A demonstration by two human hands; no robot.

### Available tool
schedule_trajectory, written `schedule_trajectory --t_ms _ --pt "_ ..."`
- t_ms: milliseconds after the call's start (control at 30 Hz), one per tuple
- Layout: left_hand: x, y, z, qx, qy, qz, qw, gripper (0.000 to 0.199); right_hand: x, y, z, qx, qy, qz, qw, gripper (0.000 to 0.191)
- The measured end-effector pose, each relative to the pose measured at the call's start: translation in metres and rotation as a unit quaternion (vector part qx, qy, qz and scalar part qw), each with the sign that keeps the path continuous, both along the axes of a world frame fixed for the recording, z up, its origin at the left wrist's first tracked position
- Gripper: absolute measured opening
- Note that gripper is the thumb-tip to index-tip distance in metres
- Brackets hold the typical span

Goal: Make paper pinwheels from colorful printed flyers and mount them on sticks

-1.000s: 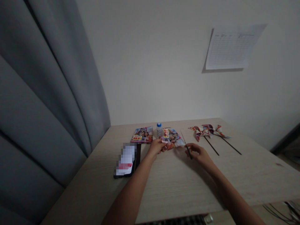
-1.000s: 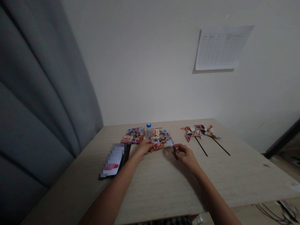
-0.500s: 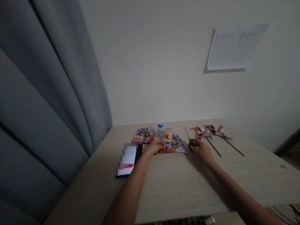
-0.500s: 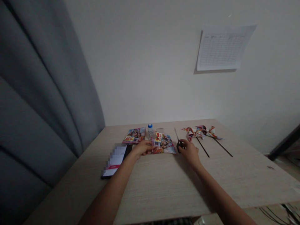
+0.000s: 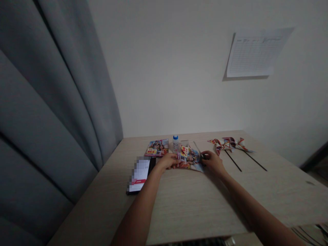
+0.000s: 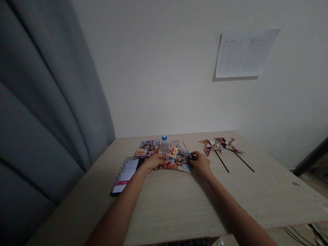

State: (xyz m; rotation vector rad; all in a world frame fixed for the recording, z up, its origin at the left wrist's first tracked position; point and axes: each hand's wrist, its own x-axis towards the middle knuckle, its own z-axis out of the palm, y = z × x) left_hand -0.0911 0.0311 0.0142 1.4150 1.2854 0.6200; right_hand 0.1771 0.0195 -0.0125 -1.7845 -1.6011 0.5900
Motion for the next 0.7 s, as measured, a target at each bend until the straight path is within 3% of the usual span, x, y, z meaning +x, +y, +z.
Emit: schedule_trajectory --t_ms 267,500,700 --pt "0.001 0.000 0.000 -0.001 0.004 0.009 1.000 0.036 0.007 -0.004 -0.003 0.044 0.179 0.022 0.983 0.040" --pt "0.005 -0.001 0.000 -0.004 -0.001 0.049 0.999 0.037 0.015 -0.003 -0.007 0.056 0.211 -0.021 0.976 0.045" --pt "0.007 -0.008 0.007 -0.024 0.001 0.039 0.999 0.035 0.013 -0.006 0.000 0.089 0.276 -0.056 0.955 0.047"
